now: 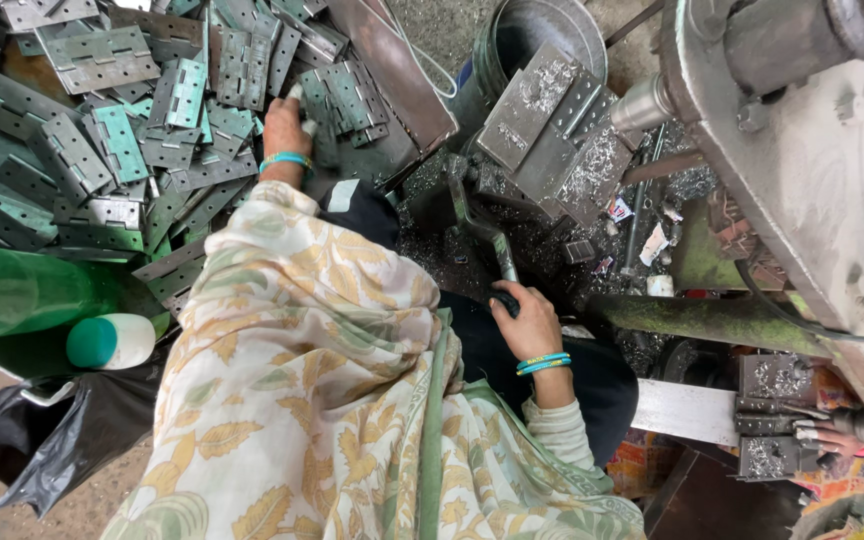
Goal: The person places small metal hinge pieces into a stamping or punching machine by hand and operates the machine to process them. They then place the processed pieces into a container with other finished parts.
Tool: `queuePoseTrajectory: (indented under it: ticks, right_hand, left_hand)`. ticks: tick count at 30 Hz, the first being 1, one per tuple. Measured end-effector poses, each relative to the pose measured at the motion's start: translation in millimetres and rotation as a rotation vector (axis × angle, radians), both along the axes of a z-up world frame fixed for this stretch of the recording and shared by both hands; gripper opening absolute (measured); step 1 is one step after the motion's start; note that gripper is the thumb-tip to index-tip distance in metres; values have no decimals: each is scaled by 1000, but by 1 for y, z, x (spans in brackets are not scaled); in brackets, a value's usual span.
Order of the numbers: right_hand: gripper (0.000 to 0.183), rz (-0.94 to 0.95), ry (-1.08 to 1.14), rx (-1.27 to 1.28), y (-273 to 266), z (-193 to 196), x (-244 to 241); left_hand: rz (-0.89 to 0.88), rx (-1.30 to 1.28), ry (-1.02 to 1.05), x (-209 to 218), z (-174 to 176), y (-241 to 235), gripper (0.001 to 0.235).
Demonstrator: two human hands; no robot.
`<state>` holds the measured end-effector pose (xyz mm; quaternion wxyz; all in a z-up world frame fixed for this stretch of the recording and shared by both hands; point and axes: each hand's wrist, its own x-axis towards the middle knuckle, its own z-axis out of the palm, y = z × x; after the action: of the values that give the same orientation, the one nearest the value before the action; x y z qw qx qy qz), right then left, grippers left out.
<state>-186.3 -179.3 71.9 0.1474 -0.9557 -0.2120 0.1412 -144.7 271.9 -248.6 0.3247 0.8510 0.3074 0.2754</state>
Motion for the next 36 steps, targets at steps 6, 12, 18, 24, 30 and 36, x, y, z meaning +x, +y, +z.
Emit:
queuePoseTrajectory:
  ticks: [6, 12, 18, 24, 30, 36]
  right_hand:
    - [33, -11, 15, -2, -2, 0, -1]
    - [34, -6, -7, 18, -2, -4, 2]
    - [34, 3, -11, 7, -6, -6, 2]
    - [35, -12, -12, -1, -4, -4, 2]
    - [35, -36, -3, -14, -4, -1, 0]
    - [35, -32, -15, -8, -3, -1, 0]
  left_hand:
    - [49, -53, -45, -3, 15, -22, 54]
    - [-38, 144, 78, 8, 60, -69, 72]
    - [-235, 126, -7, 22, 47, -89, 73]
    - [-143, 57, -9, 19, 46, -114, 72]
    - [-183, 141, 121, 5, 52, -134, 49]
    - [-186, 180, 93, 2, 70, -130, 57]
